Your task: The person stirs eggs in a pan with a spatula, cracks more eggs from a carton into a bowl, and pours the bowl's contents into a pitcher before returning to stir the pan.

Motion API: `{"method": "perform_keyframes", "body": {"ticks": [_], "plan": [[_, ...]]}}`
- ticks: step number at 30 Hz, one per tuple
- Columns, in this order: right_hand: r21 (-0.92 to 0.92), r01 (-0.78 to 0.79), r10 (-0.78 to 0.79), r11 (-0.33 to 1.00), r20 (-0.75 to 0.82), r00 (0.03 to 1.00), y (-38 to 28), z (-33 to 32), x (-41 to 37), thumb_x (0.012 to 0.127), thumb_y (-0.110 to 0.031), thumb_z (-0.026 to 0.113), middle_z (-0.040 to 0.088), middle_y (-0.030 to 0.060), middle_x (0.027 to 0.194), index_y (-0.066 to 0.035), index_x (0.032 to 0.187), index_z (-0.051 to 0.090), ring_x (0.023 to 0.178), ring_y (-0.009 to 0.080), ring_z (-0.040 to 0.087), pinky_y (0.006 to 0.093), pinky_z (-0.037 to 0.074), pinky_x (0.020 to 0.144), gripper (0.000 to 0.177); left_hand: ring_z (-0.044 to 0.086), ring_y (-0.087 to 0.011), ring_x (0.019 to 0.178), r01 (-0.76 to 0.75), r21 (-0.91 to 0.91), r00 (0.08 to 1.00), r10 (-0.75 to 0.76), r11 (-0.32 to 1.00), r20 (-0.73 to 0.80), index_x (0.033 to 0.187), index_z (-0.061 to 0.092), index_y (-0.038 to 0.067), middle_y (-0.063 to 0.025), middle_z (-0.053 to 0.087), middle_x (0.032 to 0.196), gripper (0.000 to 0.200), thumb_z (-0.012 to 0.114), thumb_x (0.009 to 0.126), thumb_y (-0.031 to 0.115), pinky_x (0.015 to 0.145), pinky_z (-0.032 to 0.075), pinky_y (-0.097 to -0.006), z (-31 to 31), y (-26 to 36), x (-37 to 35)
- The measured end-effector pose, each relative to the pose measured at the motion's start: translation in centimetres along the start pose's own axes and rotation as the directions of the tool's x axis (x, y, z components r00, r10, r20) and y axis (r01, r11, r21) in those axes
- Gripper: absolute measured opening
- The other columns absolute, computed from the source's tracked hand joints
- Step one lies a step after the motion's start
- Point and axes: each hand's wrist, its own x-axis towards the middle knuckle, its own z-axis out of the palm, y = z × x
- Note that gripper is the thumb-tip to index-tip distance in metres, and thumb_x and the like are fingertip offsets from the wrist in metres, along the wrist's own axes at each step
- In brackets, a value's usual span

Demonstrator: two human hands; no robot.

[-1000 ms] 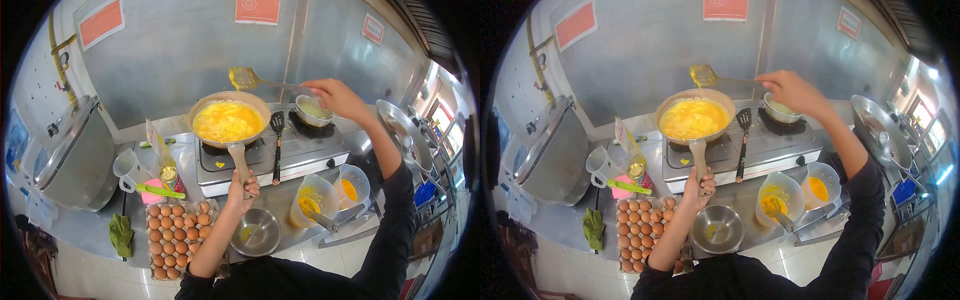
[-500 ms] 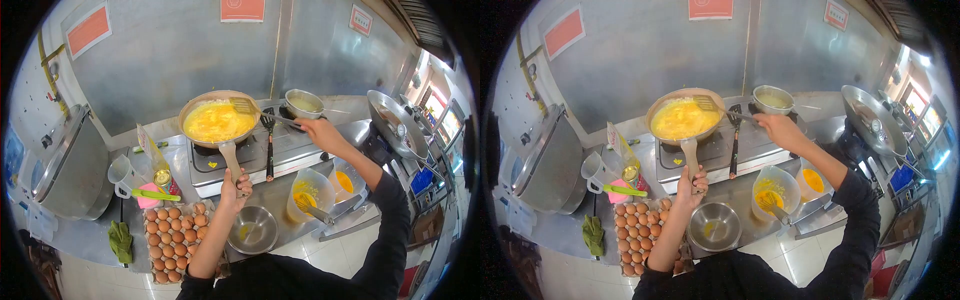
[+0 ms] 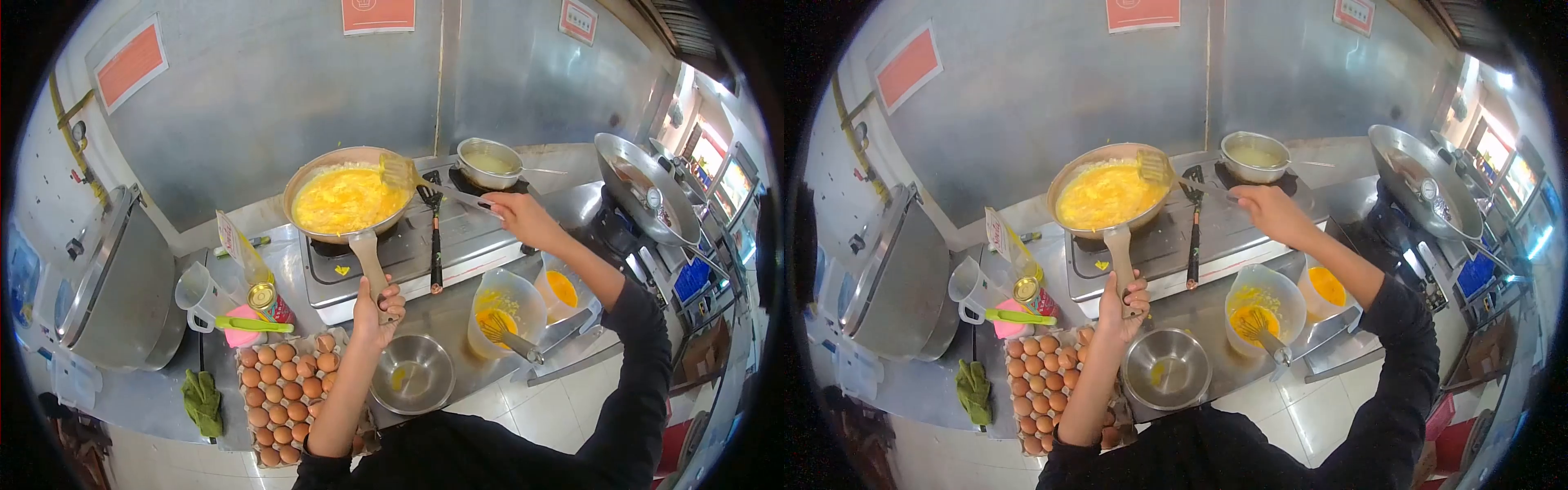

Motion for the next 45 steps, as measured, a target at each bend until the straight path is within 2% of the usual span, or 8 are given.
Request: {"method": "perform_keyframes", "body": {"ticks": [3,7,14,27,29,32,42,45], "plan": [[0.335,-0.229,0.210,0.914,0.092,0.973,1.8,0.5,0.3,0.085,-0.013,0.041,0.051,0.0073,0.060,-0.003,0.103,0.052,0.052,0.0130,0.049,0.0240,0.039,0.051,0.024,0.028,-0.0057,0.048,0.019,-0.036,0.999,-0.018,0.999,0.031,0.091,0.040,0.007,0.0004,0.034,0.063,0.036,0.025,0.089,0.040,0.041,0.026,-0.0181,-0.5,-0.2,0.1],[0.691,-0.591,0.364,0.416,0.469,0.805,4.5,0.1,-0.6,0.087,-0.018,0.040,0.052,0.0009,0.065,-0.008,0.106,0.049,0.049,0.0054,0.045,0.0155,0.034,0.042,0.023,0.028,-0.0057,0.047,0.007,-0.022,1.000,-0.007,1.000,0.022,0.091,0.040,0.007,0.0002,0.034,0.063,0.036,0.026,0.089,0.040,0.041,0.026,-0.0180,-0.5,-0.1,0.2],[0.768,-0.622,0.504,0.151,0.482,0.717,7.8,0.3,-4.3,0.086,-0.020,0.042,0.055,0.0026,0.070,-0.010,0.102,0.047,0.046,0.0047,0.043,0.0156,0.027,0.032,0.020,0.029,-0.0055,0.047,0.005,-0.027,1.000,-0.004,1.000,0.012,0.091,0.040,0.007,0.0002,0.035,0.064,0.036,0.026,0.089,0.040,0.041,0.027,-0.0179,-0.2,-0.1,-0.1],[0.659,-0.623,0.495,0.422,0.407,0.767,17.1,7.0,0.1,0.085,-0.010,0.037,0.058,0.0076,0.078,-0.007,0.101,0.047,0.059,0.0112,0.051,0.0230,0.038,0.043,0.019,0.033,-0.0054,0.050,0.023,-0.068,0.995,-0.016,0.997,0.094,0.095,0.041,0.005,0.0003,0.036,0.067,0.034,0.033,0.088,0.037,0.043,0.031,-0.0172,-0.9,0.0,0.1],[0.497,-0.673,0.501,0.548,0.449,0.740,16.5,7.8,1.1,0.084,-0.008,0.036,0.057,0.0101,0.075,-0.004,0.094,0.046,0.057,0.0142,0.052,0.0274,0.041,0.045,0.015,0.031,-0.0057,0.048,0.037,-0.057,0.998,-0.034,0.998,0.045,0.094,0.041,0.006,0.0002,0.036,0.065,0.038,0.028,0.089,0.041,0.042,0.029,-0.0176,-0.4,0.0,-0.1],[0.460,-0.769,0.645,0.445,0.431,0.631,15.8,8.7,2.1,0.082,-0.006,0.038,0.055,0.0108,0.069,-0.002,0.084,0.047,0.054,0.0168,0.052,0.0299,0.042,0.046,0.010,0.031,-0.0059,0.049,0.021,-0.044,0.999,-0.019,0.999,0.048,0.095,0.041,0.006,0.0003,0.036,0.065,0.038,0.028,0.089,0.041,0.043,0.030,-0.0178,-0.5,-0.1,-0.2],[-0.028,-0.648,0.617,0.761,0.340,0.710,16.7,10.5,3.0,0.074,-0.007,0.047,0.059,0.0151,0.070,0.004,0.075,0.053,0.058,0.0240,0.059,0.0358,0.049,0.046,0.013,0.037,-0.0087,0.053,0.007,-0.040,0.995,-0.003,0.999,0.099,0.100,0.041,0.005,-0.0030,0.040,0.070,0.043,0.028,0.088,0.044,0.049,0.036,-0.0207,-1.4,-0.1,-0.1],[-0.070,-0.626,0.571,0.776,0.500,0.652,17.2,10.5,3.3,0.069,-0.007,0.049,0.060,0.0174,0.071,0.005,0.075,0.056,0.060,0.0243,0.060,0.0376,0.051,0.050,0.015,0.048,-0.0145,0.067,-0.044,-0.033,0.984,0.049,0.998,0.171,0.109,0.038,0.002,-0.0094,0.047,0.083,0.053,0.025,0.087,0.047,0.061,0.044,-0.0254,-0.9,-0.5,-0.9]]}}
